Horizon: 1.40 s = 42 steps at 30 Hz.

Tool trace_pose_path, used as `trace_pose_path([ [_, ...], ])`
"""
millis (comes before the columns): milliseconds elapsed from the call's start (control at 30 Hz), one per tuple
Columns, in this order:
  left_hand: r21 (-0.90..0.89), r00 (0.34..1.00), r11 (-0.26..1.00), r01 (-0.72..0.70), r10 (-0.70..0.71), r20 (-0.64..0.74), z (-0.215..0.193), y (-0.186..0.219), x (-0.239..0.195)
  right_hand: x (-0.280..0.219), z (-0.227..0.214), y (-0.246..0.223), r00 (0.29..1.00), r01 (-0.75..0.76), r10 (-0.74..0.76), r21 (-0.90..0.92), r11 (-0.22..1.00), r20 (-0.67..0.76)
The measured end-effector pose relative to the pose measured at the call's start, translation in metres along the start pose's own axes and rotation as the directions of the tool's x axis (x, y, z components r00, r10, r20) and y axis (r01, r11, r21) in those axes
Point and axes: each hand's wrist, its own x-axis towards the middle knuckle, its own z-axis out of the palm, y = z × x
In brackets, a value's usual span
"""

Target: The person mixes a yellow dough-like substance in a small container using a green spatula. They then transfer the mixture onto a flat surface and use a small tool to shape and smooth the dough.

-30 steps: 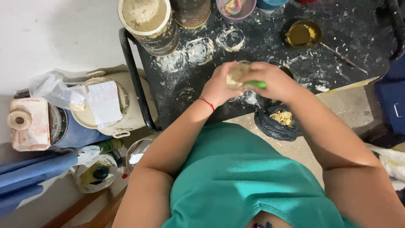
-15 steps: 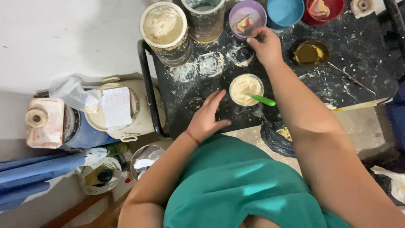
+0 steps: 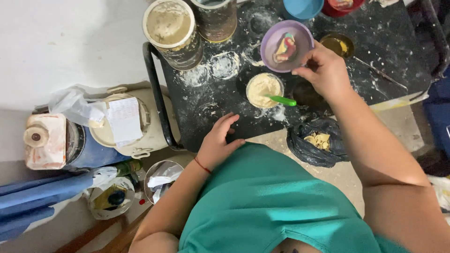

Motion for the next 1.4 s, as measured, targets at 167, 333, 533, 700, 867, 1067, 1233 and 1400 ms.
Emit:
trace_pose_path([
  [167,-0.086,0.990,0.993,0.079,-0.068,0.127,-0.003,0.044,0.000,-0.026,-0.012,-0.007,0.994,0.105,-0.107,-0.161,0.981,-0.002],
  [333,-0.077,0.991,0.996,0.038,-0.028,0.132,0.014,0.028,0.002,-0.039,-0.013,-0.012,0.986,0.160,-0.168,-0.317,0.935,0.003],
  [533,-0.118,0.991,0.991,0.061,-0.046,0.123,0.012,0.037,-0.002,-0.041,-0.014,-0.023,0.962,0.262,-0.272,-0.315,0.912,0.014],
  [700,-0.154,0.994,0.985,0.078,-0.065,0.083,0.013,0.036,-0.003,-0.043,-0.012,-0.019,0.957,0.278,-0.291,-0.343,0.897,0.013],
  [867,-0.150,0.998,0.988,0.035,-0.027,0.054,0.019,0.025,-0.002,-0.043,-0.012,-0.023,0.954,0.286,-0.300,-0.350,0.892,0.015],
  [1067,-0.149,0.997,0.987,0.054,-0.045,0.061,0.017,0.032,-0.003,-0.042,-0.013,-0.026,0.947,0.306,-0.319,-0.393,0.867,0.034],
  [1233,-0.158,1.000,0.987,0.001,0.003,0.027,0.020,0.022,-0.001,-0.042,-0.013,-0.025,0.950,0.295,-0.309,-0.401,0.867,0.029],
  [1400,-0.089,0.997,0.996,0.034,-0.027,0.069,0.014,0.030,-0.001,-0.042,-0.012,-0.020,0.950,0.300,-0.312,-0.382,0.874,0.033],
])
